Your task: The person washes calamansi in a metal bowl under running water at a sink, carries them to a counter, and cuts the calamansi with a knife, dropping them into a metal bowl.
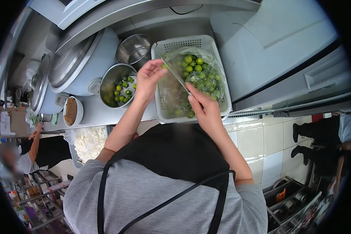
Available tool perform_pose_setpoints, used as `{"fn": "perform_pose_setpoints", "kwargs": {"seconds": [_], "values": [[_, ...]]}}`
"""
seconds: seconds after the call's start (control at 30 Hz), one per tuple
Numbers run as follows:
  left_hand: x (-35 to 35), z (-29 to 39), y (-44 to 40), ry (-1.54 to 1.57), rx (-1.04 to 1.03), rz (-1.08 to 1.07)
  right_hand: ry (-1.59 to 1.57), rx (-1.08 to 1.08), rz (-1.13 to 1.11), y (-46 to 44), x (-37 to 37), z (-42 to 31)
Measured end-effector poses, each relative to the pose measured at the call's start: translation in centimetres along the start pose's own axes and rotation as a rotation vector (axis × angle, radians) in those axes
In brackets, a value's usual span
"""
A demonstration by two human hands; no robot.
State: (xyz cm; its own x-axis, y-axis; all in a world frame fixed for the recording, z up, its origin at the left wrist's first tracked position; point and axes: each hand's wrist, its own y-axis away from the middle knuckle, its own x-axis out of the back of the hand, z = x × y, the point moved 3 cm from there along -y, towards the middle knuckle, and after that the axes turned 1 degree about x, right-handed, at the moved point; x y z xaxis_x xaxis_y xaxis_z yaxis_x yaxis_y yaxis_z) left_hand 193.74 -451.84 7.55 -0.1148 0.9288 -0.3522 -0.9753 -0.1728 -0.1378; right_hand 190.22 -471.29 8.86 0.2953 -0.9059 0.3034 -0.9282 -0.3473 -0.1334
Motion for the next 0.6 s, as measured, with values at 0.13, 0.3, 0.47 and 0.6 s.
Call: {"fn": "perform_pose_setpoints", "kwargs": {"seconds": [0.13, 0.3, 0.47, 0.6], "values": [[0.3, 0.8, -0.1, -0.04, -0.01, 0.023, -0.024, -0.02, -0.037, 0.7, -0.5, -0.2], [-0.6, -0.4, 0.6, -0.038, 0.034, -0.06, 0.027, -0.024, -0.002, -0.9, -0.7, -0.5], [0.2, -0.4, 0.3, 0.238, 0.17, -0.128, 0.048, 0.214, 0.089, -1.5, -1.4, -0.1], [4.2, 0.3, 0.1, 0.418, 0.211, -0.019, 0.134, 0.063, -0.059, -0.9, -1.3, 0.2]]}}
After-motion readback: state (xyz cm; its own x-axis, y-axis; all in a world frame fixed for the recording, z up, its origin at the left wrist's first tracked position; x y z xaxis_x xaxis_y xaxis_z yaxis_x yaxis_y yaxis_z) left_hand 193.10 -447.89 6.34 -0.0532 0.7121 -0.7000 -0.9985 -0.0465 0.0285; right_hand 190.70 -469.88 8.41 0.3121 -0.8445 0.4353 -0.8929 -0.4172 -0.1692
